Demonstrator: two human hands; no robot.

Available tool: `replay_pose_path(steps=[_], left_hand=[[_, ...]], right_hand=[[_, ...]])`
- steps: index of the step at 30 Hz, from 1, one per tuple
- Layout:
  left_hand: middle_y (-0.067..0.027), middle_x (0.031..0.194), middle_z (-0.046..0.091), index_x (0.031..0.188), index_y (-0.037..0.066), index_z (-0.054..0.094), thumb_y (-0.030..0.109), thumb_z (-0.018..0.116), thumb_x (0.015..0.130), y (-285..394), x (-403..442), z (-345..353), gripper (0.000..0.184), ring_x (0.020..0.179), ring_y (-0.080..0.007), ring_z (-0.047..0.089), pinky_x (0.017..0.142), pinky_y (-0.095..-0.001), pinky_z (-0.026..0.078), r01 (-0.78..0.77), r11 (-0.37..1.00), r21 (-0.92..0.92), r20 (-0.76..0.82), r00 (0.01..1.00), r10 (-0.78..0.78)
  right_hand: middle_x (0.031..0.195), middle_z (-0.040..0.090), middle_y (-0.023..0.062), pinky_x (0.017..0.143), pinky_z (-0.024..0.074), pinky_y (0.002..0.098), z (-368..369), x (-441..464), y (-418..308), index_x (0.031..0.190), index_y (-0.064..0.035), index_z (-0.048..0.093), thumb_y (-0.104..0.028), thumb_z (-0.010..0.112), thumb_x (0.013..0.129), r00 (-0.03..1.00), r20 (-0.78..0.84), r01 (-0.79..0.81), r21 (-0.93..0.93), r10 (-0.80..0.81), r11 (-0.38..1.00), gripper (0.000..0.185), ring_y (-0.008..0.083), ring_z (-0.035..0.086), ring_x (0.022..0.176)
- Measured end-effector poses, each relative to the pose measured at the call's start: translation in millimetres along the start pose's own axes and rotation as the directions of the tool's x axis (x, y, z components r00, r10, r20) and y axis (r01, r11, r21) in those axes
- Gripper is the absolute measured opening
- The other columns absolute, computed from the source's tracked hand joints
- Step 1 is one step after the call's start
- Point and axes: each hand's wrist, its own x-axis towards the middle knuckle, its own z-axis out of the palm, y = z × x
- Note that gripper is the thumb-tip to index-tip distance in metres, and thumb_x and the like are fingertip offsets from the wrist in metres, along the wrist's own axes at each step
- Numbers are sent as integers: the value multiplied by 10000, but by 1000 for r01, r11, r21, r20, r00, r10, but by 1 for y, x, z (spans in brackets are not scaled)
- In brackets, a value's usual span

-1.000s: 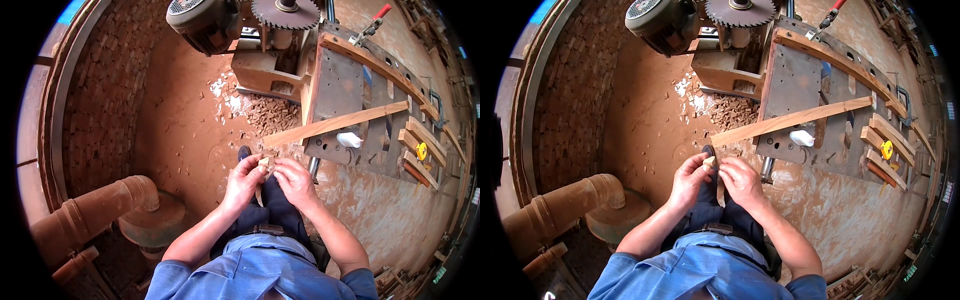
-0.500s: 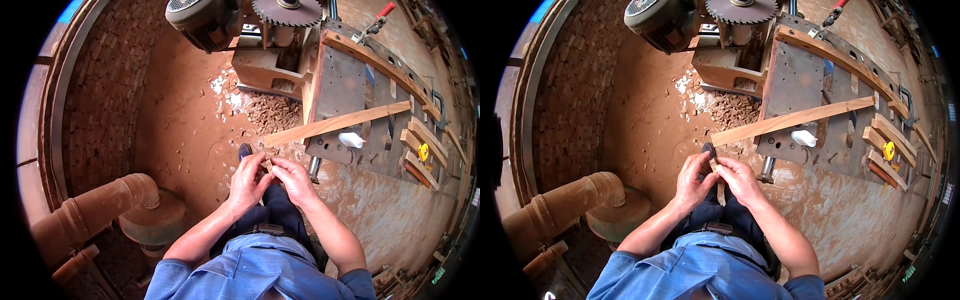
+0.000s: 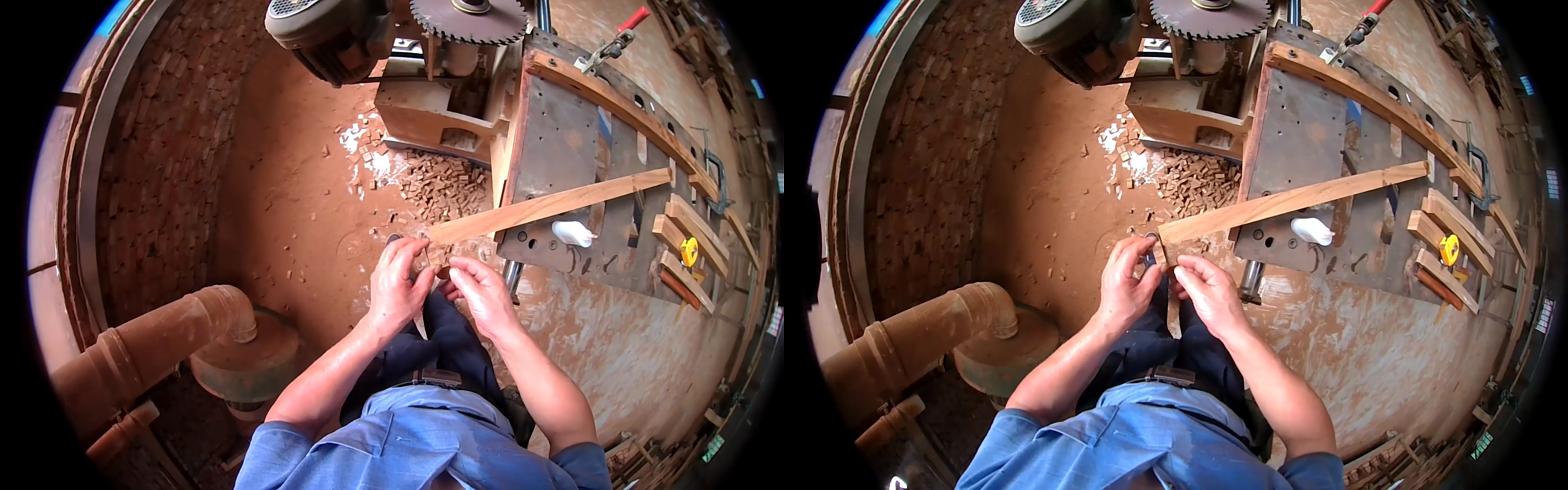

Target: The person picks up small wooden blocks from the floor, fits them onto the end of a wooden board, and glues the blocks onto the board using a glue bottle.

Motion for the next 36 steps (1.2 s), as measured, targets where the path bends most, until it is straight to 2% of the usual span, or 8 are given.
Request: replay_pose_path(steps=[2, 3, 9, 21, 27, 30, 36], left_hand=[[-164, 1172, 614, 1208, 33, 631, 30, 769, 781, -7, 7, 3, 449, 1046, -317, 634, 880, -373, 539, -55, 995, 88, -27, 998, 58], [-165, 1182, 612, 1210, 43, 632, 43, 775, 776, -5, 10, 3, 457, 1101, -336, 612, 926, -387, 522, -15, 997, 80, -24, 1000, 17], [-158, 1190, 609, 1212, 45, 628, 41, 781, 771, -9, 22, 13, 466, 1105, -329, 607, 923, -385, 521, -44, 997, 68, -36, 998, 46], [-156, 1211, 613, 1213, 28, 592, 12, 779, 766, -28, 31, 21, 485, 1048, -282, 634, 862, -357, 547, -139, 990, 2, -1, 990, 139], [-166, 1200, 619, 1216, 27, 605, 35, 757, 767, -23, 34, 17, 474, 1063, -306, 634, 886, -373, 544, -109, 994, 8, 33, 994, 108], [-174, 1191, 625, 1200, 29, 622, 80, 752, 775, -26, 36, 16, 447, 1096, -336, 625, 922, -399, 534, -169, 984, 57, 41, 985, 166], [-174, 1186, 632, 1178, 34, 633, 91, 738, 770, -26, 38, 15, 426, 1114, -357, 617, 942, -419, 526, -182, 982, 60, 57, 982, 178]], right_hand=[[1010, 697, 62, 754, 537, 268, -9, -3, -1, 1233, 19, 622, -167, 602, 1020, 1000, -2, 0, -74, 0, 997, 283, 135, 661, 858], [1009, 700, 75, 750, 535, 274, -15, -4, 2, 1219, 23, 618, -178, 605, 1018, 1000, -15, -16, -66, 15, 998, 284, 142, 660, 846], [1007, 707, 87, 741, 528, 271, -34, -15, 10, 1198, 14, 623, -173, 602, 1017, 995, -75, -77, -76, 71, 994, 261, 141, 661, 833], [1006, 717, 87, 727, 532, 271, -48, -16, 19, 1193, 5, 634, -172, 606, 1016, 992, -100, -86, -53, 80, 995, 251, 136, 666, 819], [1000, 718, 90, 720, 534, 266, -49, -15, 18, 1202, 6, 630, -158, 604, 1016, 990, -112, -88, -52, 82, 995, 248, 138, 669, 812], [1002, 717, 105, 720, 542, 269, -51, -17, 14, 1204, 16, 623, -121, 591, 1016, 987, -139, -93, -44, 86, 995, 235, 146, 670, 813], [1001, 713, 125, 726, 559, 290, -77, -29, -9, 1195, 20, 622, -49, 556, 1011, 967, -238, 67, -84, -86, 994, 207, 169, 675, 816]])
